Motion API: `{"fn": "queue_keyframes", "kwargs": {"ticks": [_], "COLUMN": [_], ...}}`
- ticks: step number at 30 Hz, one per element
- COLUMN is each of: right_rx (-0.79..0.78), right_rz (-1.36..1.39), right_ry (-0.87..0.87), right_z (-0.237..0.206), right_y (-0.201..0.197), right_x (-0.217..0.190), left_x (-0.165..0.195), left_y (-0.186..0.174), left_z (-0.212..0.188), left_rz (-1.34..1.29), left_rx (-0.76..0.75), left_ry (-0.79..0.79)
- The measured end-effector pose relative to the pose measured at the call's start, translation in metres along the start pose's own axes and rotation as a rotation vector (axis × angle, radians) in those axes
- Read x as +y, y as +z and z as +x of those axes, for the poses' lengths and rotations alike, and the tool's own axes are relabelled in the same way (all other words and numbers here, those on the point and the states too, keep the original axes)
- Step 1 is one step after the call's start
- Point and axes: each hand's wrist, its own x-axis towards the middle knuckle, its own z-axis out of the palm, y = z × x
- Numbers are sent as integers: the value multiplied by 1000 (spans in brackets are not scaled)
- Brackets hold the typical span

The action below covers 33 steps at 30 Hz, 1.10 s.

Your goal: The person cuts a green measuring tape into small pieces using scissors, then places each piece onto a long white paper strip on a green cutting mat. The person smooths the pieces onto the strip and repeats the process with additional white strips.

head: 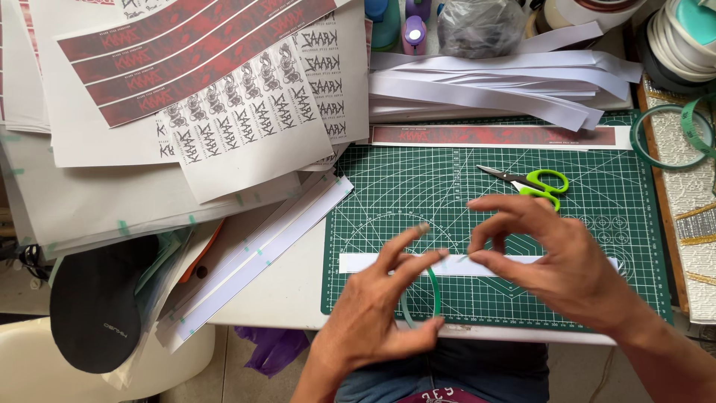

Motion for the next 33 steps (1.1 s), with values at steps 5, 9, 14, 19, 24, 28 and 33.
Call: {"fn": "queue_keyframes", "kwargs": {"ticks": [5, 9, 14, 19, 24, 28, 33], "right_rx": [40, 60, 67, 34, 33, 36, 15], "right_rz": [-25, 232, 440, 632, 632, 540, 359], "right_ry": [159, 232, 222, 306, 334, 335, 305], "right_z": [4, 7, 10, 13, 14, 18, 12], "right_y": [-12, -17, -26, -28, -25, -19, -19], "right_x": [15, 31, 49, 58, 57, 55, 68], "left_x": [-24, -23, -8, -9, -29, -47, -65], "left_y": [-4, -7, -13, -13, -1, 7, 24], "left_z": [39, 60, 71, 71, 72, 81, 90], "left_rz": [316, 355, -17, 41, 354, 433, 540], "left_rx": [36, 74, -145, -157, 26, 51, 37], "left_ry": [-54, 36, -220, -293, -35, -40, -53]}}
